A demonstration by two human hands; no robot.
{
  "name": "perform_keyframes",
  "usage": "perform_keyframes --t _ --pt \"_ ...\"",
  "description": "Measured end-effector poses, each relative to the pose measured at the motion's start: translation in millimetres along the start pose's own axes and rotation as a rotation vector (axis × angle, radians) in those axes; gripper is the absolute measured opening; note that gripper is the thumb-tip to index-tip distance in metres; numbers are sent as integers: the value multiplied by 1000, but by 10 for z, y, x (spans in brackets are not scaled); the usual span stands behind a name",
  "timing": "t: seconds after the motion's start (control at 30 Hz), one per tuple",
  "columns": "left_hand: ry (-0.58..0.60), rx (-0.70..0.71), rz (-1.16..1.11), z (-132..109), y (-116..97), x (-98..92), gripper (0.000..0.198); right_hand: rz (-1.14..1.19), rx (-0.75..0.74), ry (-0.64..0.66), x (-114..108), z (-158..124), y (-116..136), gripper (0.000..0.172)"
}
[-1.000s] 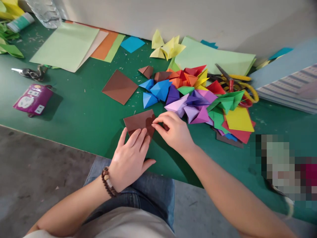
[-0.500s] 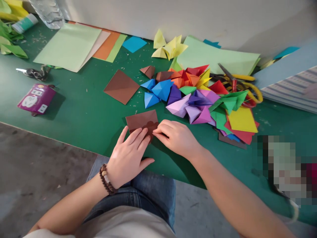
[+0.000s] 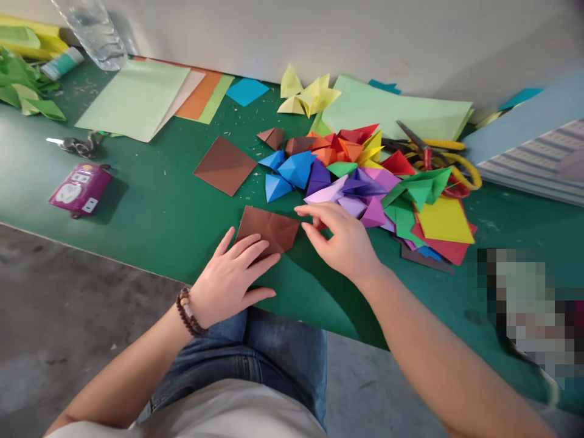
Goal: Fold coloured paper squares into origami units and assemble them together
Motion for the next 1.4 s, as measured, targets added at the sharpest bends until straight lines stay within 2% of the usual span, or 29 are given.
perform_keyframes --t 0.1,0.17,0.27,0.4,0.5,0.6,0.8,1.03,1.2,1.4 --pt "0 98 -31 -17 98 -20 44 -71 -80 135 104 1 -3 38" --pt "2 148 -46 -20 169 -38 40 -94 -113 219 168 -19 6 41" --pt "10 188 -45 -10 237 -58 39 -84 -163 273 181 -49 71 40" --pt "-25 160 25 -25 170 -101 43 -62 -226 311 161 -75 208 29" --pt "-79 -12 91 -89 114 -126 46 -96 -254 347 180 -94 279 18" --pt "-107 -130 81 -169 56 -109 53 -87 -244 370 206 -107 283 19" --pt "-78 -42 93 -158 62 -49 55 -133 -204 283 194 -80 184 41" --pt "-61 6 97 -158 64 -39 60 -189 -378 333 256 -120 371 21" --pt "-105 34 108 -164 -4 -35 64 -161 -330 411 259 -143 431 17" --pt "-121 50 13 -128 30 -34 62 -38 -263 480 310 -163 422 18"
Point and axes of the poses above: each hand's wrist, its own z-axis towards the middle knuckle, its own x-axis out of the palm, y = z × x, the point moved 9 cm from there along z, towards the middle knuckle, and after that the axes turned 13 degrees about z, right-handed, at the moved point
